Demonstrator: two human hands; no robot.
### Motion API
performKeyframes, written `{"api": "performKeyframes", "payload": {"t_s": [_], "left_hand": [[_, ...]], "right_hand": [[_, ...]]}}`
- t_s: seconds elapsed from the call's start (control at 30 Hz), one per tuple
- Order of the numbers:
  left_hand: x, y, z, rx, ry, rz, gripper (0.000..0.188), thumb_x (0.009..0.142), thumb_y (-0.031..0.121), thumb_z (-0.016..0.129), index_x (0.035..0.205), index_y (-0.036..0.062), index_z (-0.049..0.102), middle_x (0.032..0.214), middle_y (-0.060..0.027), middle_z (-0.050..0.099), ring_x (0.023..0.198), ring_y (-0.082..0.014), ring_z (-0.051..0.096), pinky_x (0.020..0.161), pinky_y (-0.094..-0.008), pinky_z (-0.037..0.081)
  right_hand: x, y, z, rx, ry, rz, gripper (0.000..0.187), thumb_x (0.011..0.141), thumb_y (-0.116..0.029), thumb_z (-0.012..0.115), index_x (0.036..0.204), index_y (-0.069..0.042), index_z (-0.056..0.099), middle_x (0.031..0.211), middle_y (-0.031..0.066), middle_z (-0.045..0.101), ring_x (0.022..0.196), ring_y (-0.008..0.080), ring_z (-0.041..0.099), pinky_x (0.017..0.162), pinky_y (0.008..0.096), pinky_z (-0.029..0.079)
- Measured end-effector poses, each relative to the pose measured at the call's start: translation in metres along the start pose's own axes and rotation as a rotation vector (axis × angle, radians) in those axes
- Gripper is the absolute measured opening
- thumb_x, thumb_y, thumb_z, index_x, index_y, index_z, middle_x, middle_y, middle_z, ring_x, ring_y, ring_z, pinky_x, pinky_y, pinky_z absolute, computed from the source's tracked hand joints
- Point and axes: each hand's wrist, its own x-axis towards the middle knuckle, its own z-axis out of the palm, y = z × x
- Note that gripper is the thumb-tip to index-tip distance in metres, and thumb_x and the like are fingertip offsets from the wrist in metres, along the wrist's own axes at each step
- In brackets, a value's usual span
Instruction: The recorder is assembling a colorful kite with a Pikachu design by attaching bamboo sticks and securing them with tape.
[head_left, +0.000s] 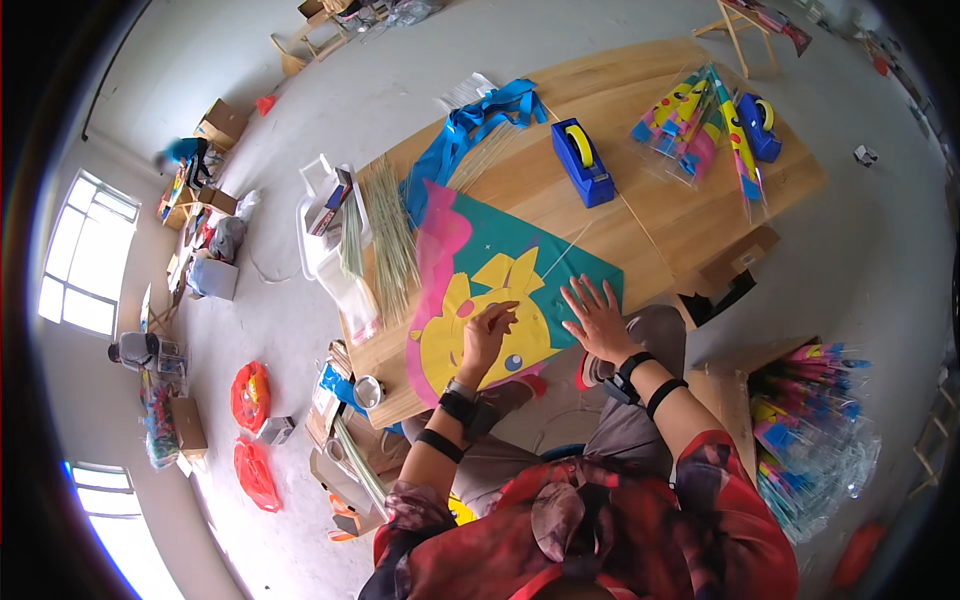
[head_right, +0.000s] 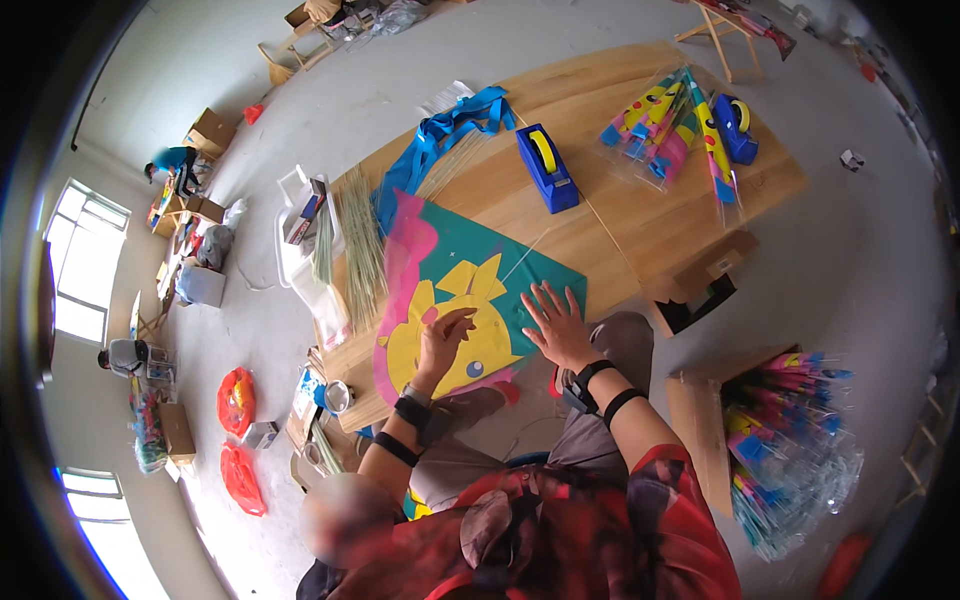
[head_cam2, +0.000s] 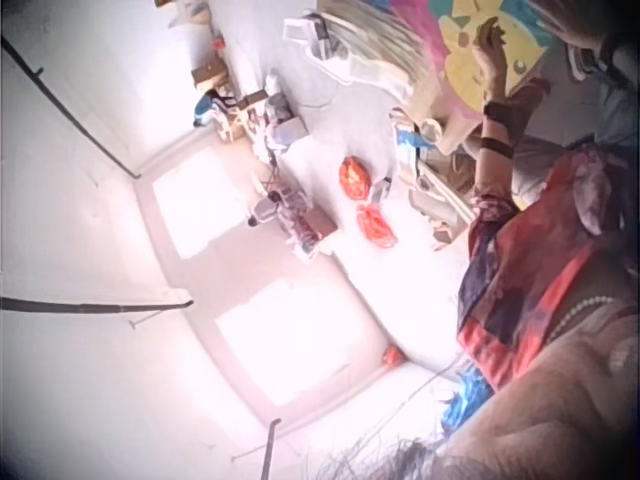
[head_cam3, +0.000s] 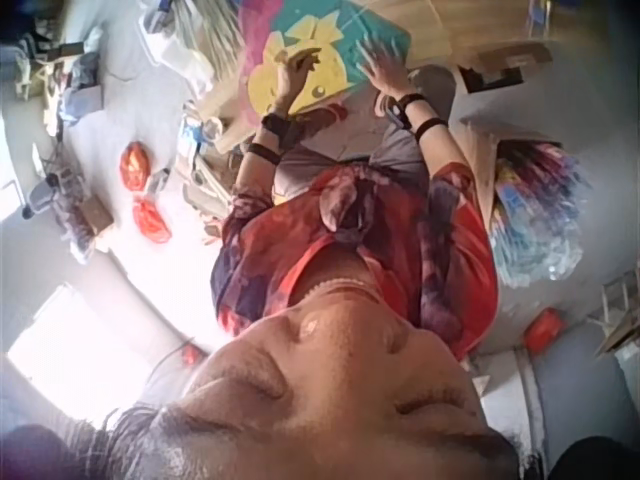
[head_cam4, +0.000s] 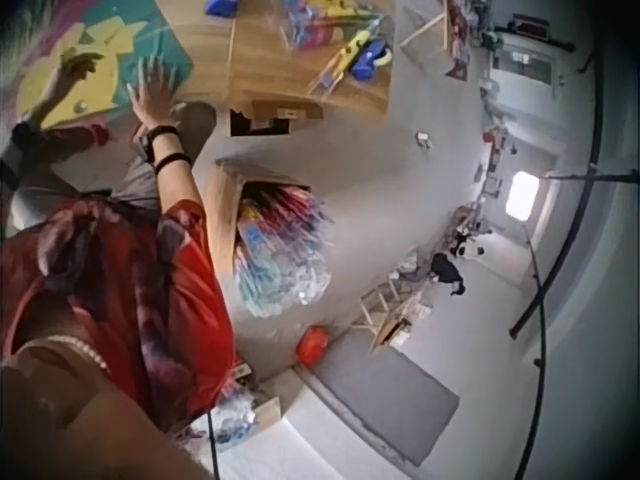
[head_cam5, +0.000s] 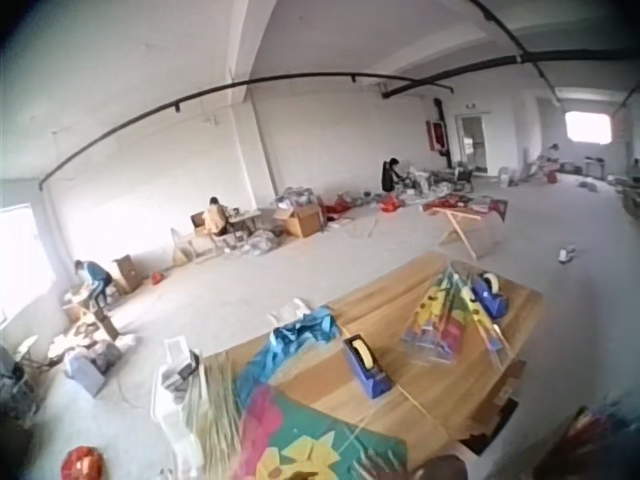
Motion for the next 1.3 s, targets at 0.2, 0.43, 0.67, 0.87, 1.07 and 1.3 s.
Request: {"api": "performKeyframes", "payload": {"t_s": [0.2,0.43,0.67,0.87,1.07,1.3], "left_hand": [[-0.018,-0.021,0.028,0.044,0.068,-0.064,0.02,0.095,0.01,0.068,0.111,0.0,0.076,0.083,-0.0071,0.075,0.067,-0.0106,0.066,0.063,-0.025,0.052],[-0.008,-0.027,0.036,0.183,0.106,0.028,0.015,0.089,0.014,0.078,0.09,-0.0008,0.073,0.076,-0.0088,0.074,0.064,-0.0141,0.069,0.061,-0.0276,0.053],[0.004,-0.024,0.037,0.329,0.079,0.066,0.026,0.085,0.023,0.082,0.082,0.0016,0.069,0.073,-0.0117,0.069,0.062,-0.0251,0.067,0.06,-0.0353,0.052],[0.01,-0.026,0.04,0.382,0.081,0.039,0.028,0.084,0.026,0.083,0.081,0.0019,0.068,0.073,-0.0118,0.069,0.064,-0.0265,0.067,0.06,-0.0369,0.052],[0.013,-0.025,0.045,0.419,0.08,0.011,0.029,0.084,0.027,0.083,0.081,0.0022,0.068,0.074,-0.0117,0.069,0.065,-0.0265,0.067,0.06,-0.0373,0.052],[0.015,-0.023,0.048,0.41,0.079,0.024,0.029,0.084,0.028,0.084,0.081,0.0029,0.068,0.073,-0.0112,0.069,0.064,-0.0268,0.067,0.059,-0.037,0.052]], "right_hand": [[-0.018,0.004,-0.009,0.277,0.229,0.141,0.042,0.096,-0.008,0.056,0.138,-0.008,0.054,0.145,0.0127,0.051,0.133,0.0359,0.049,0.112,0.0509,0.037],[-0.019,0.037,-0.006,0.294,0.483,0.381,0.04,0.086,0.011,0.056,0.124,-0.004,0.055,0.121,0.0176,0.057,0.116,0.0386,0.054,0.102,0.0463,0.044],[-0.013,0.066,-0.005,0.264,0.488,0.397,0.051,0.081,0.016,0.056,0.127,-0.003,0.05,0.122,0.0202,0.054,0.118,0.0408,0.052,0.104,0.0476,0.043],[-0.013,0.069,-0.008,0.302,0.462,0.392,0.054,0.078,0.018,0.056,0.127,-0.004,0.052,0.124,0.0193,0.054,0.119,0.0417,0.051,0.105,0.048,0.043],[-0.014,0.07,-0.01,0.306,0.441,0.377,0.055,0.079,0.017,0.056,0.128,-0.006,0.054,0.125,0.0182,0.054,0.12,0.041,0.051,0.104,0.0482,0.044],[-0.014,0.07,-0.01,0.298,0.43,0.369,0.056,0.08,0.016,0.056,0.132,-0.006,0.053,0.126,0.0175,0.055,0.12,0.0402,0.052,0.104,0.0481,0.045]]}}
